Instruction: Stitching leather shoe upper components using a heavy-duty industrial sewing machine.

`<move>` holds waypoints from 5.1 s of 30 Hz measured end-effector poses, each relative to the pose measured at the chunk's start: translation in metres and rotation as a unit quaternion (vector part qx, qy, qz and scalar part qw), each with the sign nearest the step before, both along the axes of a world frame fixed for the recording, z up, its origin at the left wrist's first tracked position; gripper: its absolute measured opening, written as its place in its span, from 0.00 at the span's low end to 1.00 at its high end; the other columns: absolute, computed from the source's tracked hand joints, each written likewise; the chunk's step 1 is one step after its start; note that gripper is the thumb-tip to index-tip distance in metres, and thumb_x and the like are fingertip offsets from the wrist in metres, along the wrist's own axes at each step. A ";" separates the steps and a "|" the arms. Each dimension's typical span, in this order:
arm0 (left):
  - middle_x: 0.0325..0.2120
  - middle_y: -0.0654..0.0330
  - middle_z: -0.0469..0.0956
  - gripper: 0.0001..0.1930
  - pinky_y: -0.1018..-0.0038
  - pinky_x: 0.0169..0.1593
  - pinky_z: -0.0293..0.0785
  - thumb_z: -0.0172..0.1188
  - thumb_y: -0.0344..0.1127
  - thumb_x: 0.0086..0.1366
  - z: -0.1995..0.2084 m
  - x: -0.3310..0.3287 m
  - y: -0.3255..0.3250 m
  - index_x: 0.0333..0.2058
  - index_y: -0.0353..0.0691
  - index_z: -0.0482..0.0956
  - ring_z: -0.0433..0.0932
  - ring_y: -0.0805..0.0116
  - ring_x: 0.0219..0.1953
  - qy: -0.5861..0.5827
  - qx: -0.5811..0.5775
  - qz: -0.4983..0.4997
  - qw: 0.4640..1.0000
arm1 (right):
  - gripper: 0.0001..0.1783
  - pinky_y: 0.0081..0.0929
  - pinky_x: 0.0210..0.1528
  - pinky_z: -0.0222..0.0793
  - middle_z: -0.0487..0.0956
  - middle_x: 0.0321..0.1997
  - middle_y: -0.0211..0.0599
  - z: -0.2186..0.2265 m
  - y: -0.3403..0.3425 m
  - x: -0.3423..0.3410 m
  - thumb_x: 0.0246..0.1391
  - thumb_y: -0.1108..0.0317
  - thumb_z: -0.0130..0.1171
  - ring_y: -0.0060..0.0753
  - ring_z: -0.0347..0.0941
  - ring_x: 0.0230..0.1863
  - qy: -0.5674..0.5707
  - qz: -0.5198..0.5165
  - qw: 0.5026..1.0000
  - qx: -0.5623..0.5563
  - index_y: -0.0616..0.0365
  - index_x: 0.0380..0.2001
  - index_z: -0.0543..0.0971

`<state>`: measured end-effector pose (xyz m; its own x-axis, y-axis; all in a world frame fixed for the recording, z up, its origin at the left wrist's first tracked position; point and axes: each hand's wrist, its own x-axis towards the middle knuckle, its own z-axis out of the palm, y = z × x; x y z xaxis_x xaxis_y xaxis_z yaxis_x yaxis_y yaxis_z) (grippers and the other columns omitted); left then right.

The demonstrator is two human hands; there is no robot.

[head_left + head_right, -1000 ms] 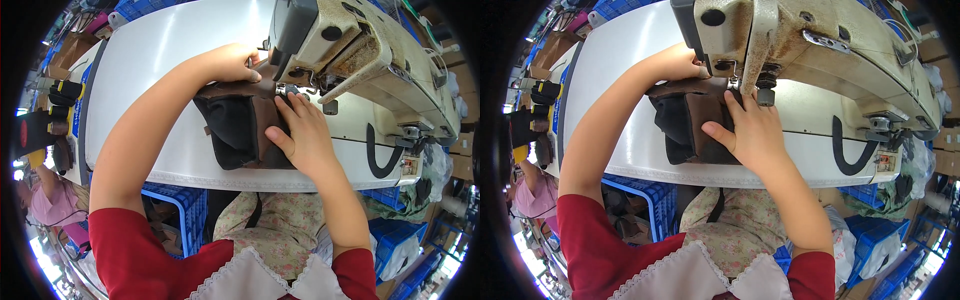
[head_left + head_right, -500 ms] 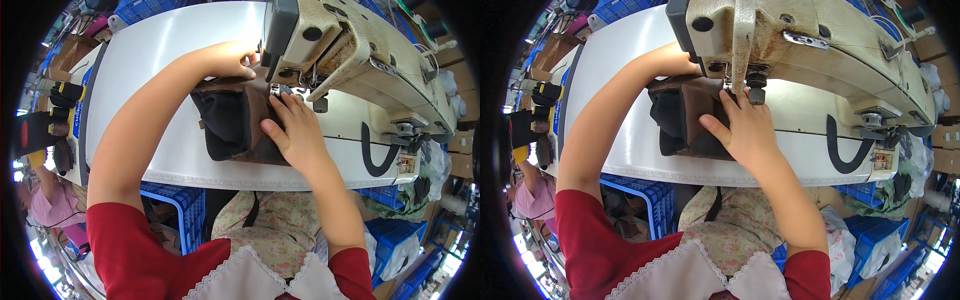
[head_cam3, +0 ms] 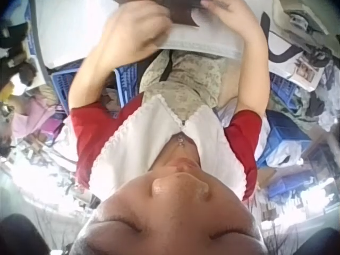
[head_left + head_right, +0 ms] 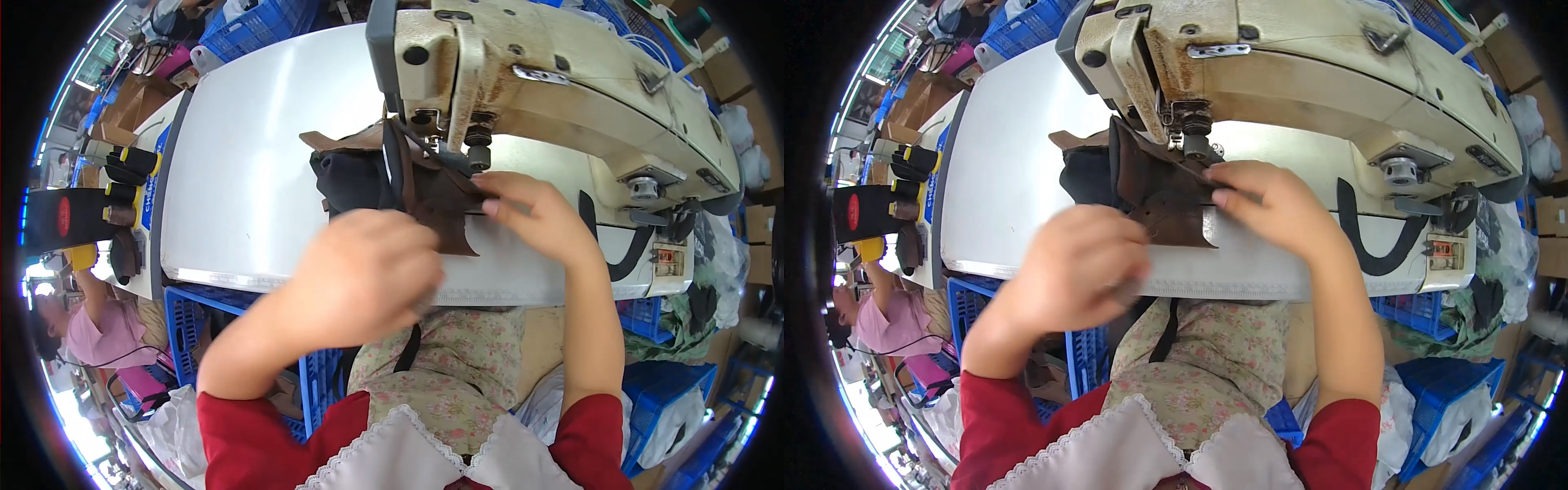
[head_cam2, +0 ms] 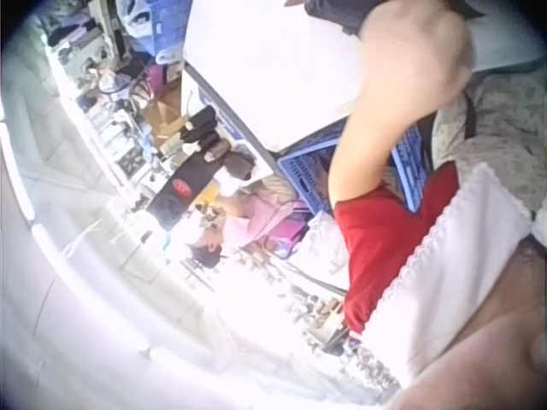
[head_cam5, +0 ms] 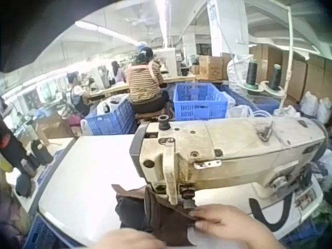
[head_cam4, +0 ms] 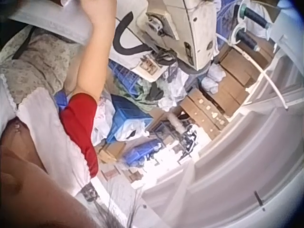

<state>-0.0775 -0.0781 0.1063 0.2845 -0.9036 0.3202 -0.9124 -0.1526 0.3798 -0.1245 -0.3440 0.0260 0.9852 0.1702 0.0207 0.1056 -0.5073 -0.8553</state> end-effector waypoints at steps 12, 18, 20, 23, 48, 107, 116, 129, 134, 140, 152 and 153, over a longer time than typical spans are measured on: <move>0.47 0.41 0.76 0.28 0.65 0.54 0.74 0.65 0.37 0.51 -0.076 -0.017 -0.090 0.49 0.25 0.74 0.77 0.51 0.50 -0.169 0.178 0.283 0.927 | 0.16 0.34 0.48 0.73 0.83 0.41 0.48 0.005 0.009 0.026 0.53 0.64 0.61 0.47 0.80 0.42 -0.095 -0.027 0.995 -0.017 0.59 0.44 0.83; 0.49 0.43 0.76 0.24 0.58 0.57 0.70 0.59 0.34 0.53 -0.120 -0.026 -0.101 0.48 0.28 0.77 0.74 0.47 0.53 -0.220 0.108 0.375 0.894 | 0.18 0.38 0.53 0.71 0.81 0.45 0.49 -0.008 0.015 0.026 0.45 0.71 0.59 0.50 0.77 0.48 -0.078 -0.038 0.992 -0.096 0.59 0.43 0.83; 0.52 0.42 0.75 0.22 0.57 0.58 0.69 0.57 0.33 0.53 -0.112 -0.026 -0.099 0.47 0.28 0.78 0.72 0.45 0.55 -0.209 0.105 0.354 0.906 | 0.19 0.39 0.54 0.71 0.81 0.47 0.48 -0.017 0.017 0.025 0.43 0.73 0.58 0.50 0.75 0.50 -0.092 -0.014 0.986 -0.138 0.60 0.43 0.82; 0.53 0.39 0.73 0.22 0.54 0.53 0.74 0.57 0.32 0.55 -0.117 -0.027 -0.102 0.49 0.29 0.76 0.70 0.42 0.58 -0.170 0.105 0.402 0.893 | 0.19 0.38 0.55 0.70 0.81 0.47 0.45 -0.029 0.018 0.024 0.42 0.76 0.57 0.50 0.74 0.51 -0.109 -0.064 0.987 -0.095 0.61 0.41 0.82; 0.48 0.44 0.78 0.15 0.61 0.49 0.78 0.57 0.32 0.58 -0.116 -0.012 -0.076 0.44 0.36 0.80 0.77 0.46 0.50 -0.134 0.072 0.310 0.938 | 0.29 0.36 0.60 0.69 0.78 0.55 0.41 -0.047 0.026 0.015 0.35 0.83 0.55 0.44 0.70 0.57 -0.183 -0.009 0.965 -0.185 0.63 0.47 0.80; 0.38 0.63 0.82 0.16 0.66 0.41 0.78 0.63 0.23 0.43 -0.118 0.062 -0.025 0.35 0.43 0.83 0.81 0.59 0.43 -0.082 0.012 0.160 0.984 | 0.21 0.42 0.54 0.69 0.75 0.48 0.45 -0.058 0.083 0.018 0.45 0.79 0.57 0.49 0.70 0.52 -0.246 -0.138 0.940 -0.192 0.67 0.46 0.79; 0.43 0.60 0.81 0.17 0.62 0.48 0.75 0.63 0.26 0.46 -0.098 0.045 -0.034 0.38 0.44 0.82 0.79 0.58 0.47 -0.130 0.069 0.155 0.977 | 0.20 0.41 0.53 0.71 0.78 0.45 0.45 -0.056 0.079 0.020 0.43 0.81 0.55 0.49 0.73 0.50 -0.230 -0.169 0.950 -0.127 0.64 0.44 0.80; 0.37 0.63 0.82 0.16 0.58 0.50 0.73 0.58 0.22 0.42 -0.119 0.054 -0.027 0.32 0.43 0.84 0.79 0.58 0.45 -0.089 -0.049 0.141 0.985 | 0.14 0.39 0.52 0.72 0.81 0.43 0.42 -0.064 0.074 0.023 0.43 0.80 0.57 0.48 0.75 0.49 -0.255 -0.183 0.946 -0.084 0.61 0.35 0.85; 0.31 0.63 0.81 0.09 0.61 0.45 0.75 0.60 0.25 0.43 -0.125 0.061 -0.029 0.26 0.42 0.82 0.78 0.57 0.39 -0.076 -0.109 0.131 0.982 | 0.14 0.39 0.53 0.72 0.81 0.44 0.43 -0.065 0.072 0.024 0.42 0.81 0.56 0.48 0.74 0.50 -0.254 -0.176 0.947 -0.093 0.62 0.35 0.84; 0.26 0.61 0.77 0.05 0.63 0.41 0.77 0.59 0.27 0.41 -0.127 0.064 -0.027 0.21 0.42 0.80 0.77 0.57 0.38 -0.083 -0.102 0.111 0.985 | 0.14 0.40 0.54 0.72 0.80 0.45 0.43 -0.063 0.073 0.023 0.43 0.79 0.57 0.49 0.73 0.52 -0.257 -0.156 0.942 -0.150 0.63 0.35 0.84; 0.33 0.58 0.83 0.10 0.63 0.44 0.77 0.56 0.21 0.42 -0.126 0.061 -0.027 0.25 0.37 0.82 0.79 0.56 0.40 -0.050 -0.109 0.130 0.984 | 0.14 0.40 0.55 0.72 0.81 0.48 0.48 -0.060 0.079 0.020 0.45 0.73 0.60 0.51 0.74 0.53 -0.255 -0.150 0.942 -0.160 0.65 0.37 0.83; 0.33 0.58 0.83 0.10 0.63 0.44 0.77 0.56 0.21 0.42 -0.126 0.063 -0.027 0.25 0.37 0.82 0.79 0.55 0.39 -0.056 -0.113 0.123 0.984 | 0.14 0.40 0.55 0.72 0.81 0.48 0.48 -0.060 0.079 0.019 0.46 0.73 0.60 0.51 0.74 0.53 -0.259 -0.143 0.940 -0.169 0.65 0.37 0.83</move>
